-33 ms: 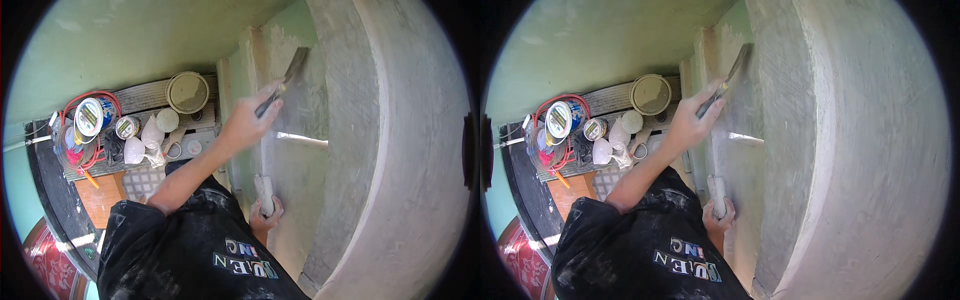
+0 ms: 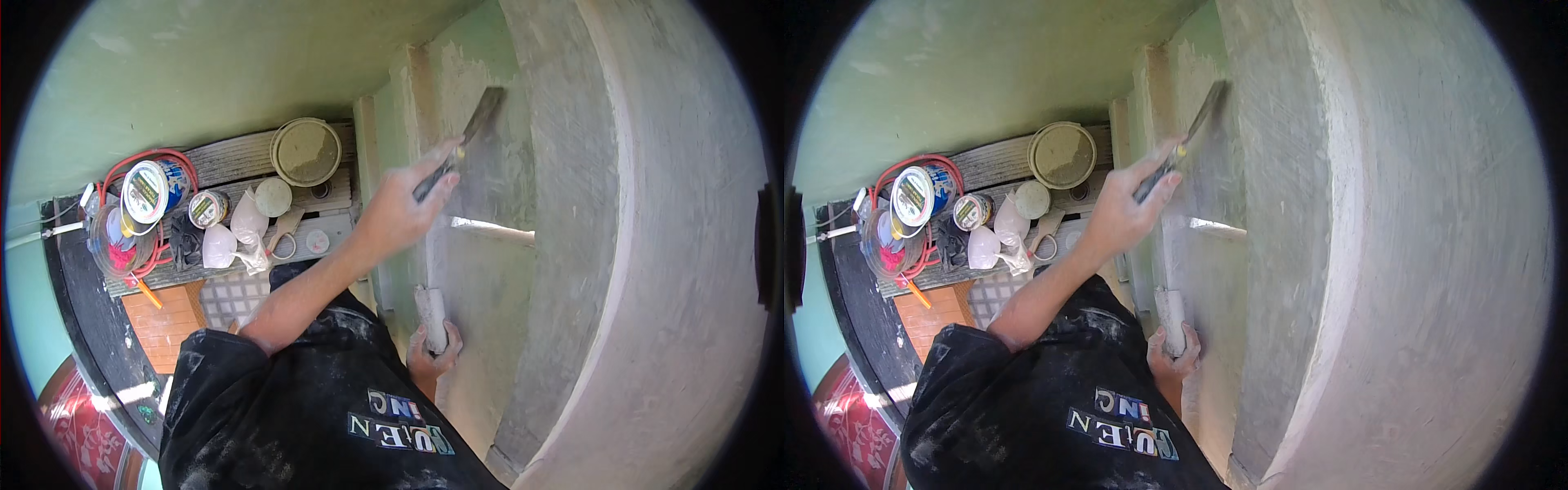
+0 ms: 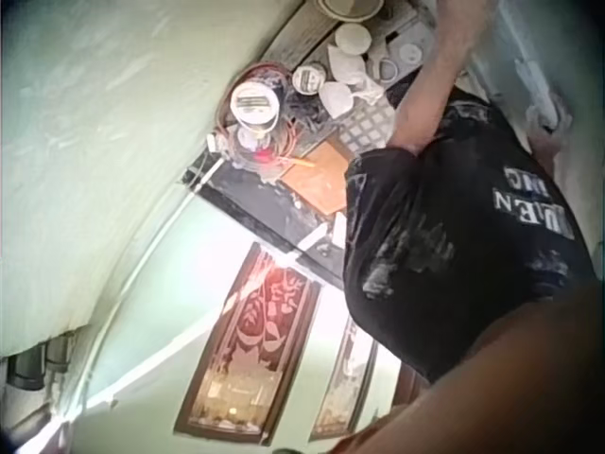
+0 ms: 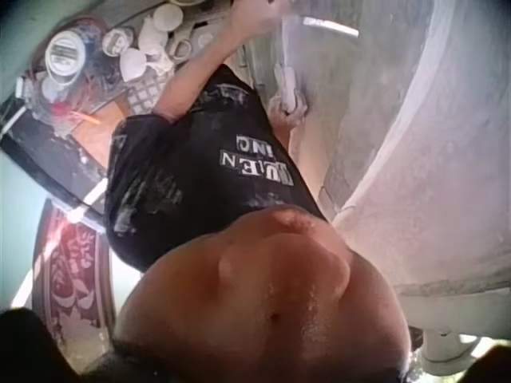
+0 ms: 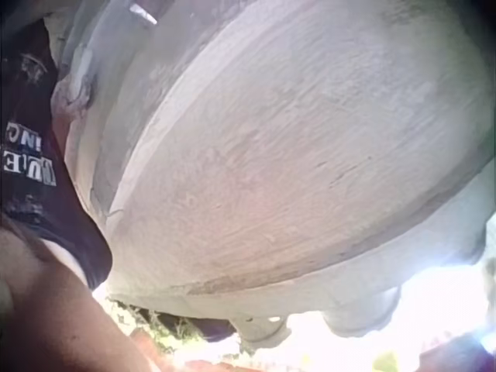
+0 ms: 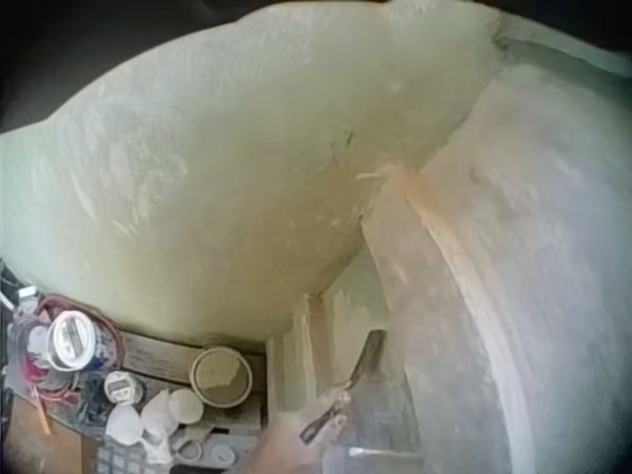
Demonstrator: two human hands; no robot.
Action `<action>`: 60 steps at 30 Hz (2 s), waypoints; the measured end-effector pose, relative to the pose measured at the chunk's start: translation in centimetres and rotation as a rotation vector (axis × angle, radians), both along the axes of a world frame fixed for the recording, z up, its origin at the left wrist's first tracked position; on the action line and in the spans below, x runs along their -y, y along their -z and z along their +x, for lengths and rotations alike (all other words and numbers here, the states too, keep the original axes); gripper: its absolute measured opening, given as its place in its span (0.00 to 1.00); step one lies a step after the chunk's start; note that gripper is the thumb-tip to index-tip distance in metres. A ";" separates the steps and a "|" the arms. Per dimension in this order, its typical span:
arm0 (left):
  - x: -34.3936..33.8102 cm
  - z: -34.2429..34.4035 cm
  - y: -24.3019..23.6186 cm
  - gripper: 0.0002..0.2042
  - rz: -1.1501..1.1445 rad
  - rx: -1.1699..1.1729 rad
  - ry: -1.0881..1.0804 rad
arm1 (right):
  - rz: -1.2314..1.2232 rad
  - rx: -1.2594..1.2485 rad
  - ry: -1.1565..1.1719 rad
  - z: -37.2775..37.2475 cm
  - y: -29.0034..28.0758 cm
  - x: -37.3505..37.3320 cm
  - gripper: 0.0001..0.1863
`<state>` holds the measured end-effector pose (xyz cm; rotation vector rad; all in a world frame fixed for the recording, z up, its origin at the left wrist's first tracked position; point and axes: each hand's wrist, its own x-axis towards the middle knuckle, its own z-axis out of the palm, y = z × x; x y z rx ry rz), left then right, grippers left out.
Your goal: Applying patching compound to a wall using a putty knife.
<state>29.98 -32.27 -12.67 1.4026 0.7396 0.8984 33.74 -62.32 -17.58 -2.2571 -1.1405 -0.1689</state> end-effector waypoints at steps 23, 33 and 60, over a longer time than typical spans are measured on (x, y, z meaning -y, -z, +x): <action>-1.5 0.2 0.2 0.23 0.042 0.067 -0.035 | 0.052 0.041 0.026 0.0 1.0 0.2 0.25; -1.7 0.4 -1.2 0.22 0.007 0.050 -0.051 | 0.028 0.042 0.047 0.0 0.7 -0.3 0.25; -4.4 0.8 -3.0 0.25 -0.066 0.088 -0.053 | 0.070 0.029 0.037 -0.1 0.9 -0.4 0.25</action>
